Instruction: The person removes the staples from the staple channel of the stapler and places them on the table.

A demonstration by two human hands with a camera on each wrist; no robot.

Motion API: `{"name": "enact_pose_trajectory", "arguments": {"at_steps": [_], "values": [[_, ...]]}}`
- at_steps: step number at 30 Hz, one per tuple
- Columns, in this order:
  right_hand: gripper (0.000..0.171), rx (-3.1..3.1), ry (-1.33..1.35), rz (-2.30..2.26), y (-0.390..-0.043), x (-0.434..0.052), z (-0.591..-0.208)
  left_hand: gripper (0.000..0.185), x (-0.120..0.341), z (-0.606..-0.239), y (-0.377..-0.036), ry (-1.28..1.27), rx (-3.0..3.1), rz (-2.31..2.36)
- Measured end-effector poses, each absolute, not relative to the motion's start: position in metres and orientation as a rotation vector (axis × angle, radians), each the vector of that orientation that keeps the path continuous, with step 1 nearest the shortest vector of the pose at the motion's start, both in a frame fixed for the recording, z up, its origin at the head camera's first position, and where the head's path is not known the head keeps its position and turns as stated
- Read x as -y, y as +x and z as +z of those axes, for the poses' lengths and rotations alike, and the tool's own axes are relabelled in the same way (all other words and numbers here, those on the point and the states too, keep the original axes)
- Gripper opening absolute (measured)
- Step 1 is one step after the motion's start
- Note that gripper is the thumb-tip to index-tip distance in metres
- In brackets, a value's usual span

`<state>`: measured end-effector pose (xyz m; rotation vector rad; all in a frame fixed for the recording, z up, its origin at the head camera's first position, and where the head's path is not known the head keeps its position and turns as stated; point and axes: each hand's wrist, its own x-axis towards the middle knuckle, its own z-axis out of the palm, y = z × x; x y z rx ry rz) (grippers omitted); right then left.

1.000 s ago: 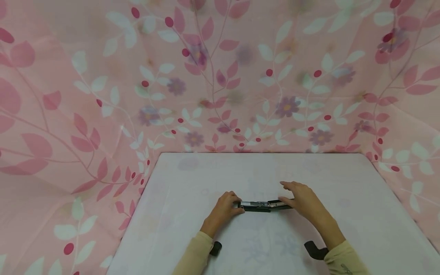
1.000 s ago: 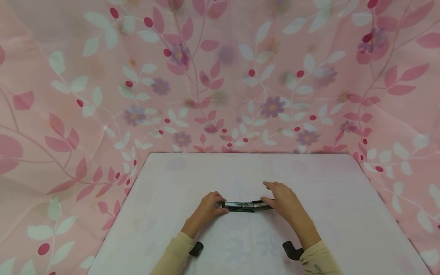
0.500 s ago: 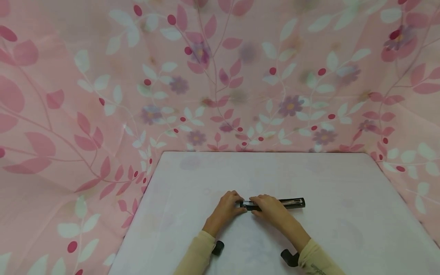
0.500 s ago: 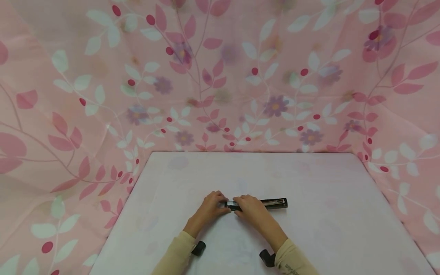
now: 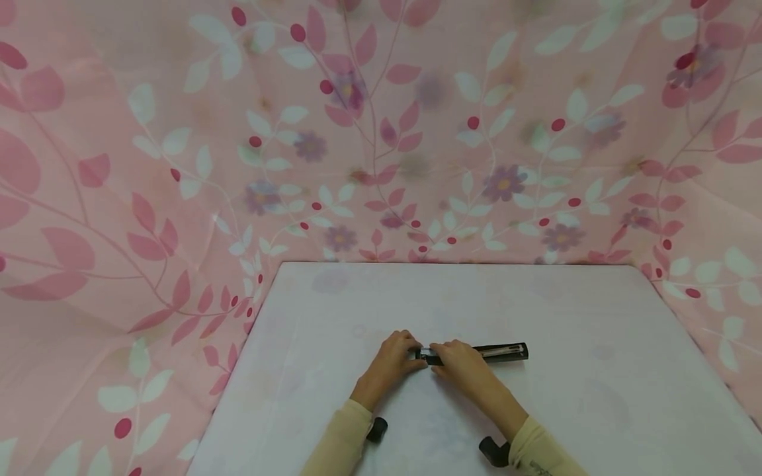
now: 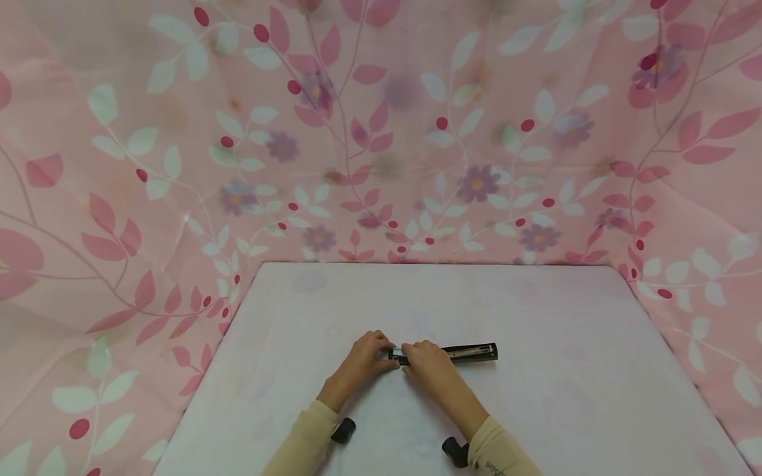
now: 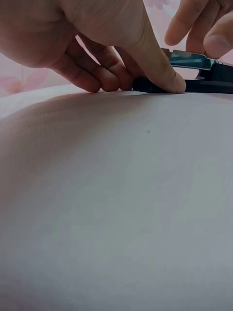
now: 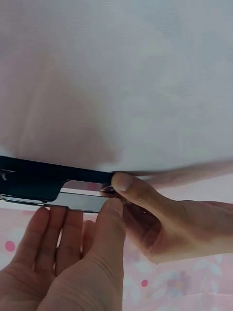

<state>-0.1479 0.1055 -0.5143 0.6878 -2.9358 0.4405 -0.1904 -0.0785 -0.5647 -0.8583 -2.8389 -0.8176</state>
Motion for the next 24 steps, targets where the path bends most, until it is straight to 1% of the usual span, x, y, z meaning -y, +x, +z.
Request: {"name": "enact_pose_trajectory", "arguments": {"at_steps": [4, 13, 19, 24], "values": [[0.039, 2.954, 0.61, 0.497, -0.1467, -0.1023, -0.5143, 0.031, 0.0783, -0.5657, -0.1909, -0.864, 2.847, -0.809], [0.041, 2.949, 0.459, 0.666, -0.146, -0.1015, -0.5145, 0.032, 0.0774, -0.5655, -0.1916, -0.846, 2.885, -0.796], [0.038, 2.911, 0.424, 0.661, -0.1453, -0.101, -0.5123, 0.031, 0.0777, -0.5648, -0.1916, -0.855, 2.872, -0.791], [0.031, 2.888, 0.475, 0.532, -0.1485, -0.096, -0.5088, 0.03, 0.0776, -0.5643, -0.191, -0.866, 2.863, -0.806]]}}
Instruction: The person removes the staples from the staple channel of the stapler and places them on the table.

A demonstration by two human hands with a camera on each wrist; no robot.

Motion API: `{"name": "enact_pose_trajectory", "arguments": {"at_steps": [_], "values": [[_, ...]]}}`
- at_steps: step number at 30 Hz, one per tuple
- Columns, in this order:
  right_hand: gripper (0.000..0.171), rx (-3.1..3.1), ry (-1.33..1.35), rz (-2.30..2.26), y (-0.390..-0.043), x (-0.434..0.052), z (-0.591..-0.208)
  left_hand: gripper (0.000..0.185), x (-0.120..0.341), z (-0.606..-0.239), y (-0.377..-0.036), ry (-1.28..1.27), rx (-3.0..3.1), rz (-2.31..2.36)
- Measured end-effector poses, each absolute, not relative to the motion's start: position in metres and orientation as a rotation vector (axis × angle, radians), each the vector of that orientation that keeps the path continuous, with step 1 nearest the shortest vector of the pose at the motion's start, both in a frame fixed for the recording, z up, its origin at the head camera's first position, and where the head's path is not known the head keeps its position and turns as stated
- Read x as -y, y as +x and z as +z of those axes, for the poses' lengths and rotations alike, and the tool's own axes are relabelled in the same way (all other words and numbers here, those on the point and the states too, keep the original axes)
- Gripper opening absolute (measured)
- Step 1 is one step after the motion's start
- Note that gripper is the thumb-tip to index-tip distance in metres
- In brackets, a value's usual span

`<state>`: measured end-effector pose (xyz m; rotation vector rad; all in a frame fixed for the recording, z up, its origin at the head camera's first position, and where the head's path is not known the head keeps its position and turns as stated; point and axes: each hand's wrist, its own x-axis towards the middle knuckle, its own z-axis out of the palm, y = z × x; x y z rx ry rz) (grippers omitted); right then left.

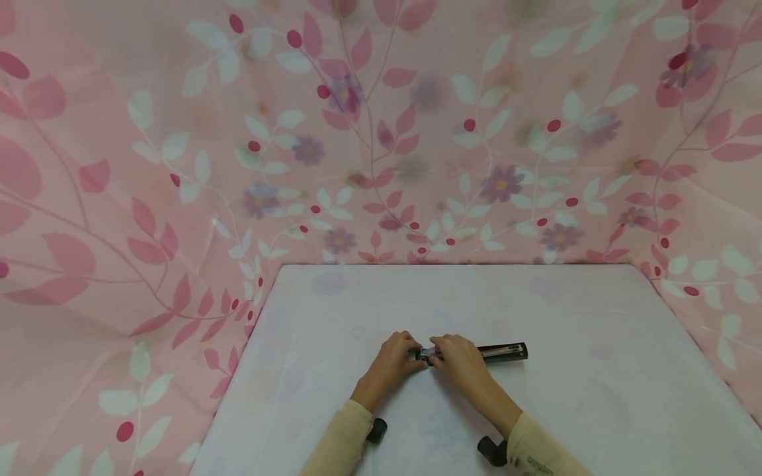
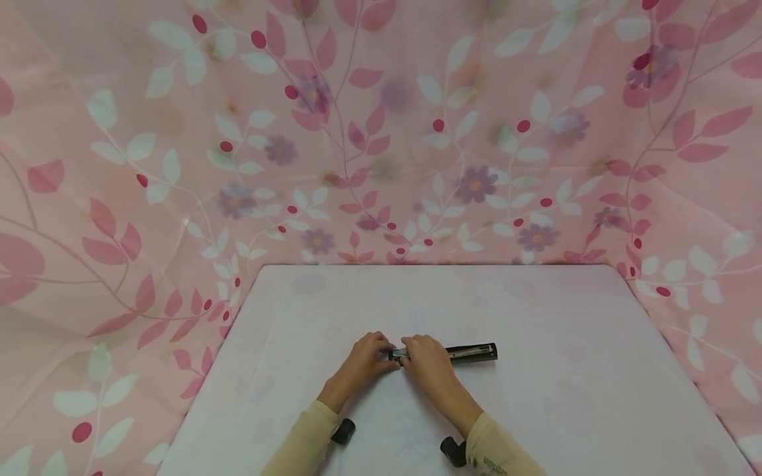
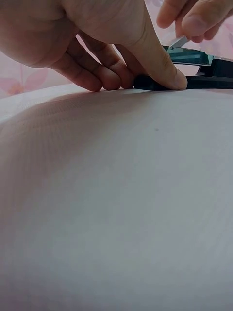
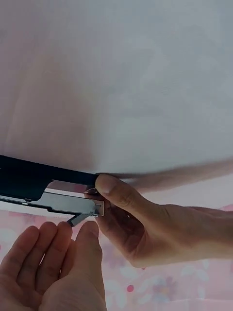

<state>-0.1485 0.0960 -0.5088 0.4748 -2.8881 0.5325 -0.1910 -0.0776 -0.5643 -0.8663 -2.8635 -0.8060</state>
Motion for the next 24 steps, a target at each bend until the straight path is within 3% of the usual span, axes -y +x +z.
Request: {"name": "enact_pose_trajectory", "arguments": {"at_steps": [10, 24], "values": [[0.013, 2.781, 0.62, 0.22, -0.161, -0.091, -0.507, 0.028, 0.077, -0.564, -0.191, -0.852, 2.872, -0.822], [0.005, 2.864, 0.89, -0.071, -0.171, -0.091, -0.5, 0.026, 0.077, -0.563, -0.191, -0.855, 2.872, -0.829]]}}
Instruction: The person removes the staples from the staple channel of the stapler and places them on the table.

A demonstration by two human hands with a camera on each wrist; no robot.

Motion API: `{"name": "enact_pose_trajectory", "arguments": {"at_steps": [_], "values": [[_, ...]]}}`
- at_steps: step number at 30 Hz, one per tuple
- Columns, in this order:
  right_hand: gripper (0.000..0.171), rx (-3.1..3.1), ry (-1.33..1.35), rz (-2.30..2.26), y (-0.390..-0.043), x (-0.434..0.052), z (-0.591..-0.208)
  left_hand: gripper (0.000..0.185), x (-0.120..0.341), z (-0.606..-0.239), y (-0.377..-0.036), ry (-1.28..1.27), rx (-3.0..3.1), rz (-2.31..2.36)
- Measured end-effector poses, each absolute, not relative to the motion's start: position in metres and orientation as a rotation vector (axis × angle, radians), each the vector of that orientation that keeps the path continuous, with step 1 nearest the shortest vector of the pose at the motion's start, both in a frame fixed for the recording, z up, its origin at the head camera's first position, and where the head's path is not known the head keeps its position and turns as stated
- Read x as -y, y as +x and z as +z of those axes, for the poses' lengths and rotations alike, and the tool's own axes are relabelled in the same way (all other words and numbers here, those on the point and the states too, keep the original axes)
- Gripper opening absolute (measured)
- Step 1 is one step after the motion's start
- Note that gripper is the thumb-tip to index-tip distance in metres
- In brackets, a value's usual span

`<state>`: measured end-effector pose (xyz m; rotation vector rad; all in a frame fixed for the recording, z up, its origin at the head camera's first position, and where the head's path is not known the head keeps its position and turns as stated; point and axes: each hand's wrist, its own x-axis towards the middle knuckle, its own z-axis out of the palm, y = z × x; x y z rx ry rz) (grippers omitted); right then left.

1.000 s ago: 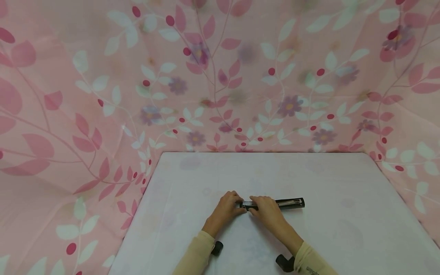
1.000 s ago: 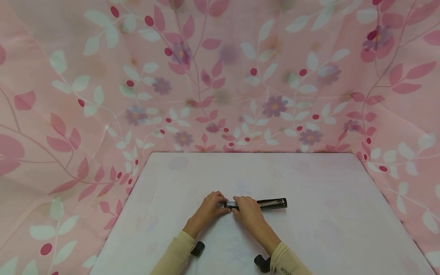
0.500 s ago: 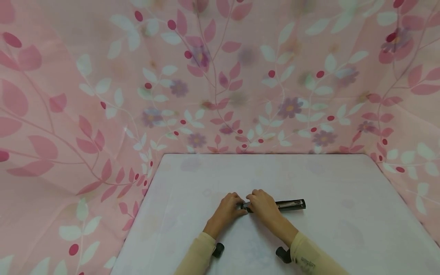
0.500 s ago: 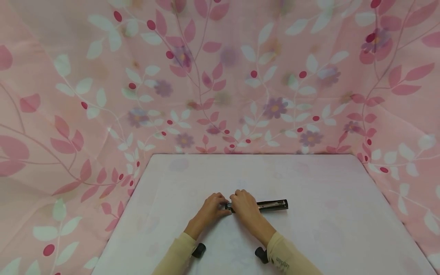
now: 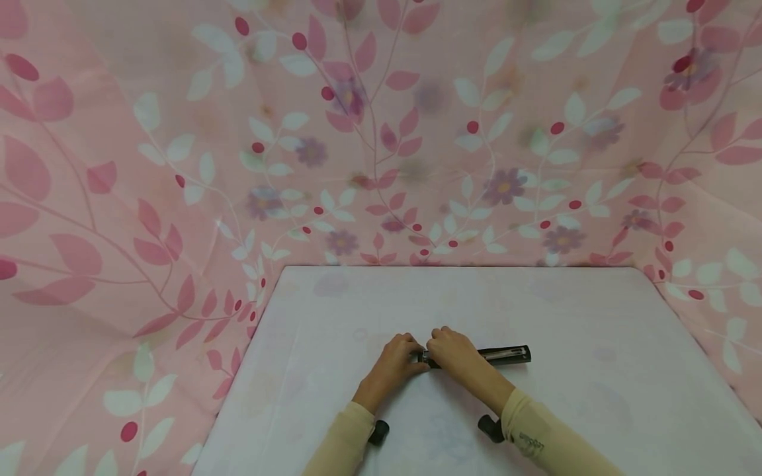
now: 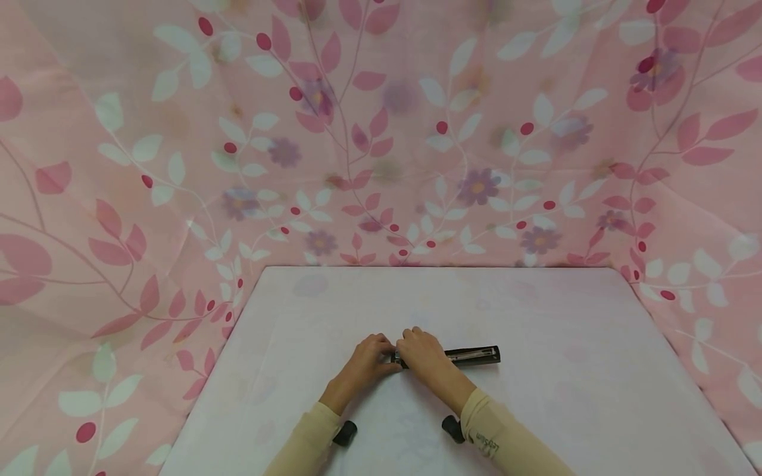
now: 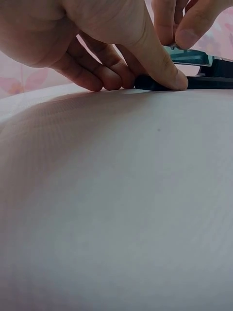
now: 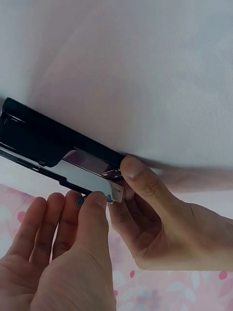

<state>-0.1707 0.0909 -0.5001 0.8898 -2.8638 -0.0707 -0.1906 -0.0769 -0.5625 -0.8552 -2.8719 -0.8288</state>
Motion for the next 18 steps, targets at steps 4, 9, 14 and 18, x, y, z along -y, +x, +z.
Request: {"name": "enact_pose_trajectory", "arguments": {"at_steps": [4, 9, 14, 18], "values": [[0.003, 2.846, 0.897, -0.07, -0.1694, -0.0915, -0.501, 0.026, 0.0773, -0.5649, -0.1912, -0.869, 2.839, -0.828], [0.005, 2.818, 0.909, -0.079, -0.1685, -0.0941, -0.5026, 0.028, 0.0781, -0.5668, -0.1917, -0.893, 2.792, -0.824], [0.004, 2.798, 0.909, -0.062, -0.1666, -0.0966, -0.5041, 0.027, 0.0774, -0.5628, -0.1904, -0.864, 2.85, -0.847], [0.004, 2.765, 0.915, -0.054, -0.1652, -0.0988, -0.5064, 0.027, 0.0775, -0.5625, -0.1899, -0.852, 2.879, -0.852]]}}
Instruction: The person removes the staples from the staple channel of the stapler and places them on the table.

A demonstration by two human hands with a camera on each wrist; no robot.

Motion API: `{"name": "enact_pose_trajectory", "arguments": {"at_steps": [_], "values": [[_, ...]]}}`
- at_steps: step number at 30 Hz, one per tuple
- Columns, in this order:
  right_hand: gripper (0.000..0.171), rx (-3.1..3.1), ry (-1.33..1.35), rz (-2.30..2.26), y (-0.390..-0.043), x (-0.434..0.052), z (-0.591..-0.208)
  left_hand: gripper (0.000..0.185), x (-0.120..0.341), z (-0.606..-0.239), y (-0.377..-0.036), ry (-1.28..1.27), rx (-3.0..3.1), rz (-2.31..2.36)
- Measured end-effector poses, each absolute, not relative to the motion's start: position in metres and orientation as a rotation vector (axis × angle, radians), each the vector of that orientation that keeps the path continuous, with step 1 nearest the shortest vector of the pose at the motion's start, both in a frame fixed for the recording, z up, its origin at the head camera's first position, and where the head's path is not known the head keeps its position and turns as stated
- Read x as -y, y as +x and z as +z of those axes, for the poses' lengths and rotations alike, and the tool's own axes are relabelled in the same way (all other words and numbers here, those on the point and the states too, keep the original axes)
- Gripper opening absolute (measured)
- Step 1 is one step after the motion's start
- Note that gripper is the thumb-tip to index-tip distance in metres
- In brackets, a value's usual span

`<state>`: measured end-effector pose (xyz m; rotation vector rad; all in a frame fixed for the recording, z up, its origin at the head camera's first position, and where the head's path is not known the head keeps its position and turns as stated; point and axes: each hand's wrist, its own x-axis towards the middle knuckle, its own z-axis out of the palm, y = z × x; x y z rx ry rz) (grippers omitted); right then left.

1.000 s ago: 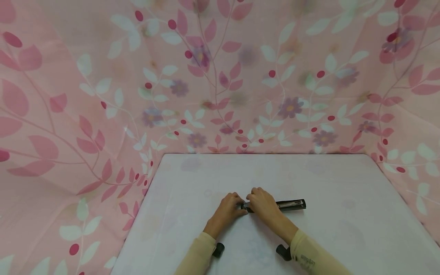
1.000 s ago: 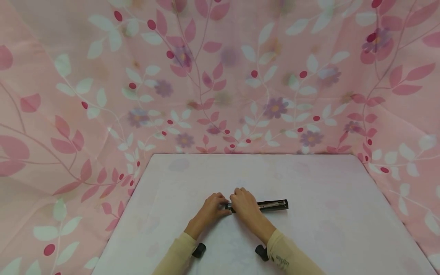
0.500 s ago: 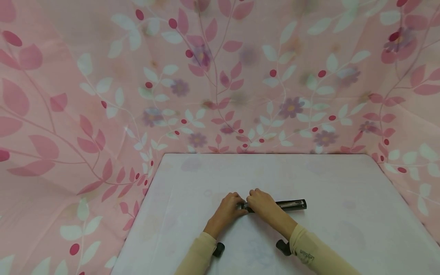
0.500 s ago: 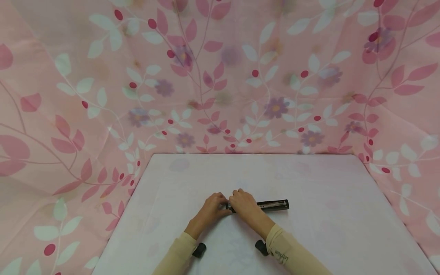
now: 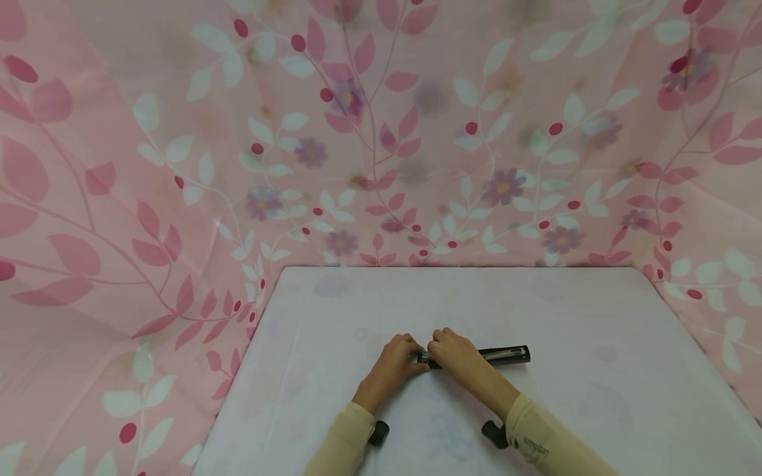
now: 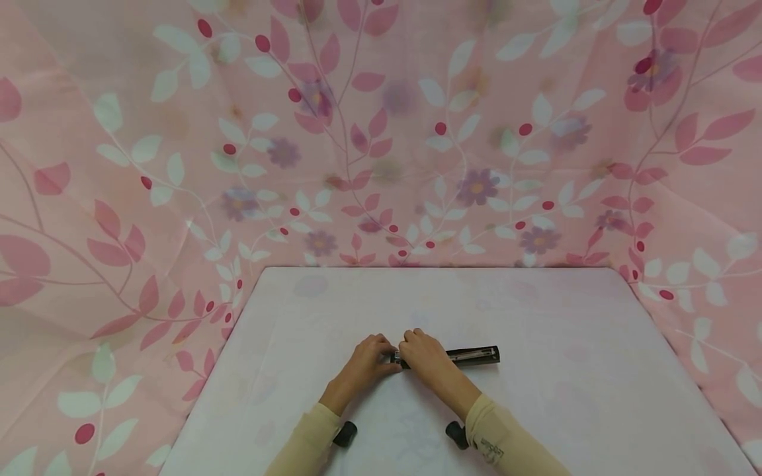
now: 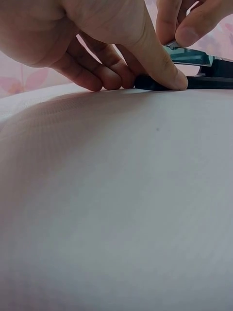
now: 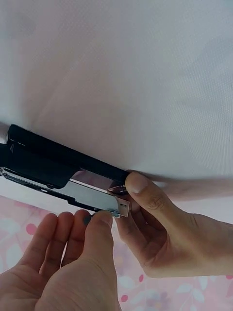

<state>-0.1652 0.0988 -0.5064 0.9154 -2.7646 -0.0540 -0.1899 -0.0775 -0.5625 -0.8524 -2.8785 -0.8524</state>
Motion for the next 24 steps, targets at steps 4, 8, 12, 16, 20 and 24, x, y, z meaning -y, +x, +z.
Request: {"name": "enact_pose_trajectory", "arguments": {"at_steps": [4, 8, 12, 16, 20, 24], "values": [[0.005, 2.733, 0.913, -0.042, -0.164, -0.102, -0.508, 0.029, 0.077, -0.564, -0.19, -0.848, 2.886, -0.84], [0.006, 2.738, 0.879, 0.04, -0.162, -0.105, -0.508, 0.031, 0.077, -0.565, -0.19, -0.846, 2.883, -0.818], [0.008, 2.738, 0.844, 0.132, -0.156, -0.109, -0.504, 0.032, 0.077, -0.566, -0.19, -0.847, 2.87, -0.816], [0.008, 2.709, 0.829, 0.207, -0.146, -0.116, -0.499, 0.031, 0.077, -0.568, -0.191, -0.852, 2.842, -0.82], [0.009, 2.663, 0.825, 0.281, -0.134, -0.126, -0.499, 0.03, 0.078, -0.568, -0.19, -0.845, 2.842, -0.816], [0.013, 2.605, 0.832, 0.335, -0.121, -0.136, -0.506, 0.031, 0.077, -0.567, -0.19, -0.839, 2.852, -0.795]]}}
